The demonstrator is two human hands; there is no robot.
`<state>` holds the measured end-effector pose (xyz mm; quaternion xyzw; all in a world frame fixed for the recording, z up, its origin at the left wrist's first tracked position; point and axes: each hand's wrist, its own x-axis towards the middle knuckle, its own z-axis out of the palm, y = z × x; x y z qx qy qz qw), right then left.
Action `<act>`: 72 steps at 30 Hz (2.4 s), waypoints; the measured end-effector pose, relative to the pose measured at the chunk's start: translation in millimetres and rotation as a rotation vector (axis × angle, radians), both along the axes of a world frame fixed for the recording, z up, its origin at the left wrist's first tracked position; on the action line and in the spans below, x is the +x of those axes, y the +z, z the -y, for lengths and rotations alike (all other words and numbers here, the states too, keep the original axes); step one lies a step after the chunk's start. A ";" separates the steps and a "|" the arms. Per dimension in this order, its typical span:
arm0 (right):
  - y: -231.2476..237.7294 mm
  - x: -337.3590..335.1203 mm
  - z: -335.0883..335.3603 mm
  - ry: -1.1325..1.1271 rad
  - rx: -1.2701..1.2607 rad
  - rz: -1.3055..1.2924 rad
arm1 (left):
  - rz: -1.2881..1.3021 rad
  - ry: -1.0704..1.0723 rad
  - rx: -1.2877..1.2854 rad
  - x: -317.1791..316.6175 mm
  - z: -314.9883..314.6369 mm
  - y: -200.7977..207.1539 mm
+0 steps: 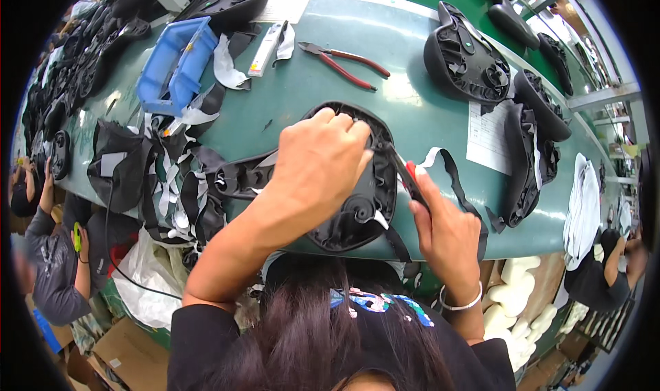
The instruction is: The person uses a red utility knife to trim excess black material from the underside of bicycle seats. They repeatedly cut along the edges, peel away strips of material, and flip the seats to access different sides, working on multiple units at a green assembly table.
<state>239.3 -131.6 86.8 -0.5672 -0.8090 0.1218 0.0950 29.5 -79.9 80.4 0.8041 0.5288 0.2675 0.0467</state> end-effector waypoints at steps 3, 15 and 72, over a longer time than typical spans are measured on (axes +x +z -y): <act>-1.6 -8.8 -4.3 -0.028 -0.005 0.052 | -0.017 -0.056 0.237 0.6 -13.0 -25.7; 17.8 31.0 -60.5 0.239 0.109 0.204 | 1.305 0.266 -0.629 -42.0 -15.4 -17.7; -13.7 95.3 -92.1 -0.364 0.393 -0.463 | 1.505 0.065 -0.858 -50.6 29.2 -15.6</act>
